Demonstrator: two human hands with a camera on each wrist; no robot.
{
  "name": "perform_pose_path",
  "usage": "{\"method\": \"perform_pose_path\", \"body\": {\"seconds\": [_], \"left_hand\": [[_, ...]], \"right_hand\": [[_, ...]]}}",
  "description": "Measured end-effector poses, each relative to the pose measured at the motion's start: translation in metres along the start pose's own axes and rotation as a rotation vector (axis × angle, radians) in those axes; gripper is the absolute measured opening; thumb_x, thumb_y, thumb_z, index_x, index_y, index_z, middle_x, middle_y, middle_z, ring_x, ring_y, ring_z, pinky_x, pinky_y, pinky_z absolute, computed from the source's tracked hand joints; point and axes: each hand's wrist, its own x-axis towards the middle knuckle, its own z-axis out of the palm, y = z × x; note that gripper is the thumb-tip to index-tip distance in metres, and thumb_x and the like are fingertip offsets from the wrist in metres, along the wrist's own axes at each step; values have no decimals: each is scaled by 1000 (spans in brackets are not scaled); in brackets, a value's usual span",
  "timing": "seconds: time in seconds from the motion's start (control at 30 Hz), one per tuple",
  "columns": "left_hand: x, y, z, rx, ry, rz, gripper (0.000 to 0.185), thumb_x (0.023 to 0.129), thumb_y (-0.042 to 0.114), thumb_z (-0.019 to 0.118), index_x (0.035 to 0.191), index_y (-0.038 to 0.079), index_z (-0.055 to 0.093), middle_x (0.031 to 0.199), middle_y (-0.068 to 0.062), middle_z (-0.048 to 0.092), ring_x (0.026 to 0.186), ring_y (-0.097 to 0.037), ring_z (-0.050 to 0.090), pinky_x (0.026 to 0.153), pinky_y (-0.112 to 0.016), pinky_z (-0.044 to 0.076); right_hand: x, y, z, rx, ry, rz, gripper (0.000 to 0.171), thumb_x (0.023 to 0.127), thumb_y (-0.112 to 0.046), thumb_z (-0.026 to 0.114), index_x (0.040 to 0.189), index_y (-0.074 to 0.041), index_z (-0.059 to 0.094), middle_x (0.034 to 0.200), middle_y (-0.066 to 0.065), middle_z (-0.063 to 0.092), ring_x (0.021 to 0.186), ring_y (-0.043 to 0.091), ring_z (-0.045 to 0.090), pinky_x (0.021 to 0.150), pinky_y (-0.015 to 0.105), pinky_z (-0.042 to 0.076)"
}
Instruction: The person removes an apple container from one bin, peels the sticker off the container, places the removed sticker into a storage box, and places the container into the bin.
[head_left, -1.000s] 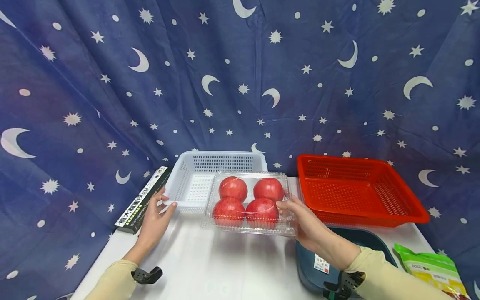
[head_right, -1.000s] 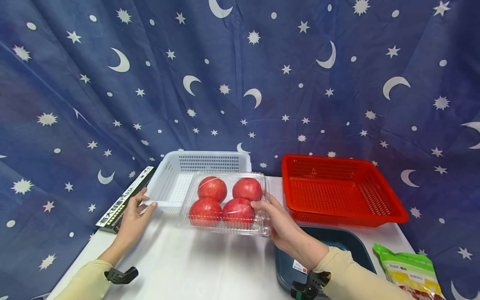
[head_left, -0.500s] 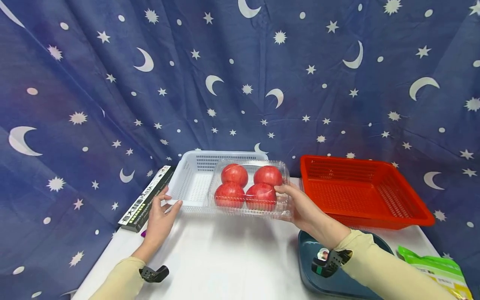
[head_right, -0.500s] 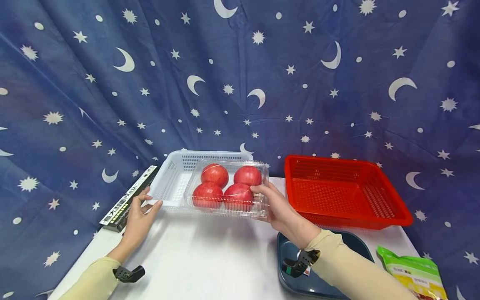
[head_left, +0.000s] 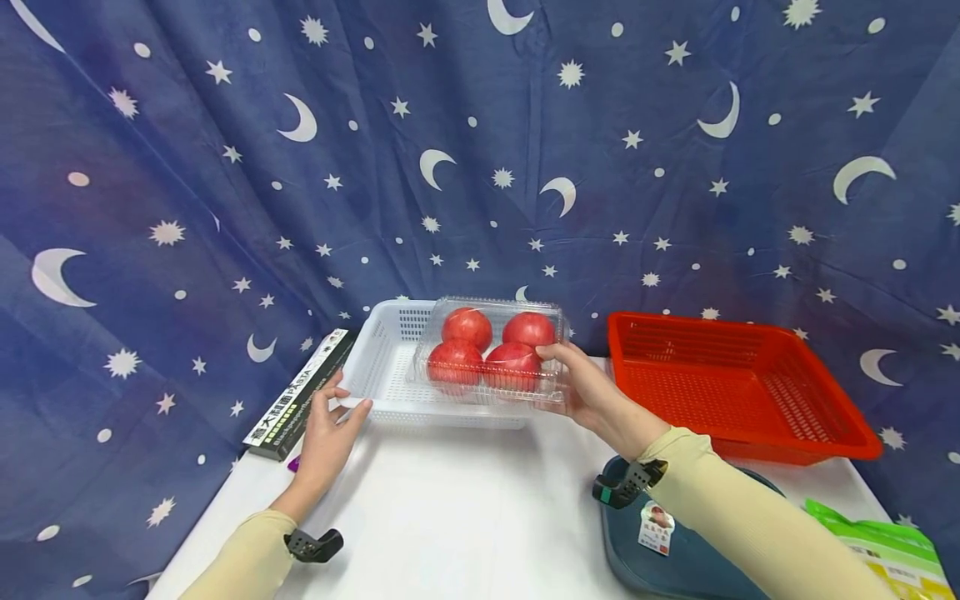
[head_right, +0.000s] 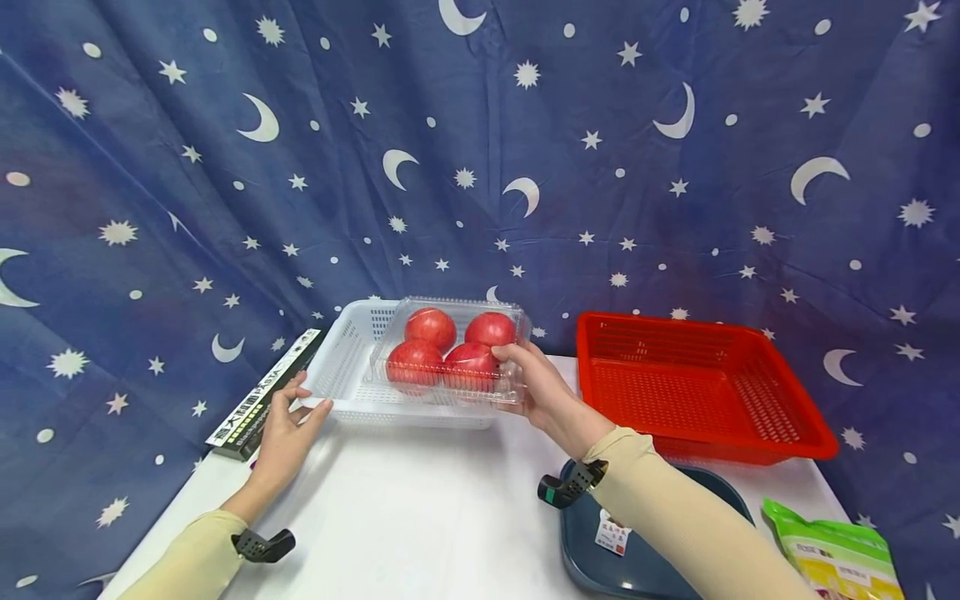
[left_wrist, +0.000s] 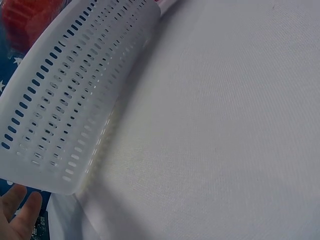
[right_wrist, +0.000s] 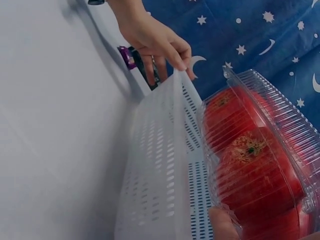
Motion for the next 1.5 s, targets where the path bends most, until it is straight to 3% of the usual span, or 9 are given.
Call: {"method": "perform_pose_path", "body": {"seconds": [0.13,0.37,0.73,1.03,1.17,1.37,1.5], "left_hand": [[-2,12,2,-7,-7,-5,42,97,8,71,123,-7,40,164,-16,28,125,-50,54,89,-8,46],[-10,44,2,1,-16,-16,38,97,3,68,119,-13,41,161,-25,28,122,-55,54,90,-10,47],[-10,41,4,22,12,-3,39,98,6,68,119,-12,40,161,-25,29,121,-56,54,91,-11,47],[-11,51,4,48,20,-13,35,98,2,67,117,-11,42,159,-26,32,123,-54,55,95,-16,48],[-8,40,4,41,29,-9,35,98,3,67,118,-11,42,160,-24,31,122,-52,56,93,-14,48],[-2,10,4,69,54,-15,37,100,13,69,120,-4,44,162,-12,34,121,-41,59,94,-13,47],[-1,2,2,83,49,-3,38,99,18,70,120,-2,45,162,-10,35,119,-39,61,95,-15,48]], "right_hand": [[10,-1,3,5,27,5,76,93,-28,66,157,-23,26,150,17,37,128,36,44,90,47,58],[26,1,10,-24,65,-4,72,91,-29,67,155,-23,33,149,16,39,129,37,43,93,50,56],[47,4,26,-66,82,-15,75,88,-24,70,155,-22,36,150,18,40,127,37,46,92,53,55],[62,9,38,-86,68,-8,70,87,-25,73,150,-21,42,143,18,47,120,36,52,86,51,59],[69,12,45,-93,71,-3,67,86,-25,74,146,-18,45,140,17,50,116,35,55,82,48,60],[78,20,53,-134,43,-20,68,88,-27,72,147,-14,42,140,17,51,119,36,52,90,51,56],[83,26,54,-152,62,-18,68,87,-27,74,147,-15,44,138,16,51,117,36,49,90,51,55]]}}
